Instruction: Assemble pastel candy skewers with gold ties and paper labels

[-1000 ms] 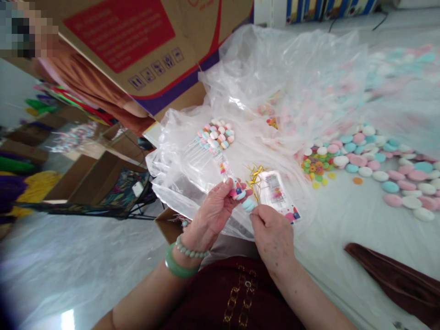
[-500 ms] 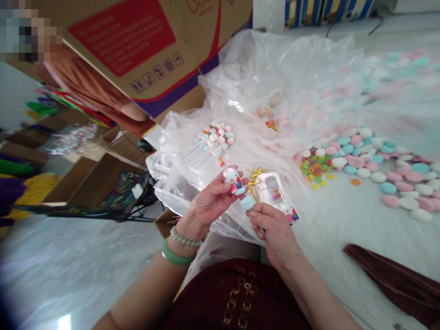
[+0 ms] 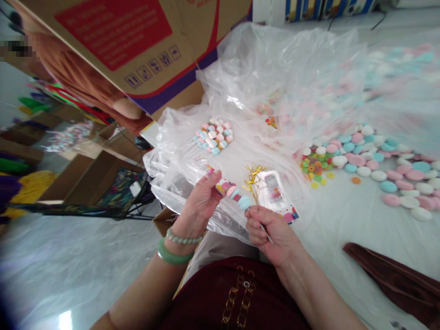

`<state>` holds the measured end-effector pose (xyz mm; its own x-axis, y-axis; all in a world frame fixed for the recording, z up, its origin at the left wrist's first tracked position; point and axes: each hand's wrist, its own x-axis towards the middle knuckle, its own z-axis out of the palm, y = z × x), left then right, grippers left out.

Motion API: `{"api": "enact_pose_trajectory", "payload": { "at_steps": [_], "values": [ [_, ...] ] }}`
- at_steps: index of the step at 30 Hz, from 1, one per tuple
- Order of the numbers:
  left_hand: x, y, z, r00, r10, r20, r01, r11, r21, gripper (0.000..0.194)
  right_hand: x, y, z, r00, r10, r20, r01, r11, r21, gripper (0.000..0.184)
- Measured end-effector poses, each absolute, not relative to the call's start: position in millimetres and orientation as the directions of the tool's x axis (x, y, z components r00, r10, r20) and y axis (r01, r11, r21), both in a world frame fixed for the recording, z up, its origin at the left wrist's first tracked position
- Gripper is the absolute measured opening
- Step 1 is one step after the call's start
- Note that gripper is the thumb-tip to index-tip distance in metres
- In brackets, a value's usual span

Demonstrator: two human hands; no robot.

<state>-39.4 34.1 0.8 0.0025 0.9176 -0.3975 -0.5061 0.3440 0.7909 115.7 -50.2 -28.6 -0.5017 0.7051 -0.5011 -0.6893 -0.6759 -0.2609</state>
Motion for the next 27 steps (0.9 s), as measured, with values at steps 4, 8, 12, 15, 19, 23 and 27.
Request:
{"api": "enact_pose_trajectory", "payload": {
  "at_steps": [4,8,12,15,19,23,27],
  "values": [
    [-40.7,33.2,4.0,0.050,0.927,-0.372,-0.461,0.351,0.815,0.028,114.6,-49.9,-28.5,-0.487,0.703,-0.519,-0.694,-0.672,-0.259,0.014],
    [-38.0,31.1,4.0,0.044,0.914,-0.403,-0.431,0.381,0.818,0.031,112.7,-50.3,-24.3,-0.412,0.736,-0.537,-0.674,-0.643,-0.364,0.015],
    [-34.6,27.6,0.6,0.062,0.904,-0.423,-0.420,0.408,0.810,0.031,110.5,-51.1,-21.1,-0.279,0.778,-0.563,-0.631,-0.591,-0.503,0.019],
    [-31.8,23.7,1.2,0.068,0.905,-0.420,-0.399,0.411,0.820,0.031,106.5,-53.1,-19.9,-0.136,0.789,-0.599,-0.541,-0.566,-0.622,0.020],
    [-29.3,19.3,3.1,0.087,0.902,-0.424,-0.369,0.424,0.827,0.032,102.8,-55.7,-19.6,-0.020,0.833,-0.553,-0.378,-0.518,-0.767,0.019],
    [-32.2,19.7,1.2,0.137,0.890,-0.435,-0.348,0.454,0.820,0.034,109.6,-55.3,-21.4,0.055,0.910,-0.411,-0.043,-0.409,-0.912,0.019],
    [-34.2,20.6,1.1,0.121,0.890,-0.441,-0.335,0.454,0.825,0.033,113.7,-53.6,-20.3,0.068,0.914,-0.399,0.033,-0.402,-0.915,0.017]
  ]
}}
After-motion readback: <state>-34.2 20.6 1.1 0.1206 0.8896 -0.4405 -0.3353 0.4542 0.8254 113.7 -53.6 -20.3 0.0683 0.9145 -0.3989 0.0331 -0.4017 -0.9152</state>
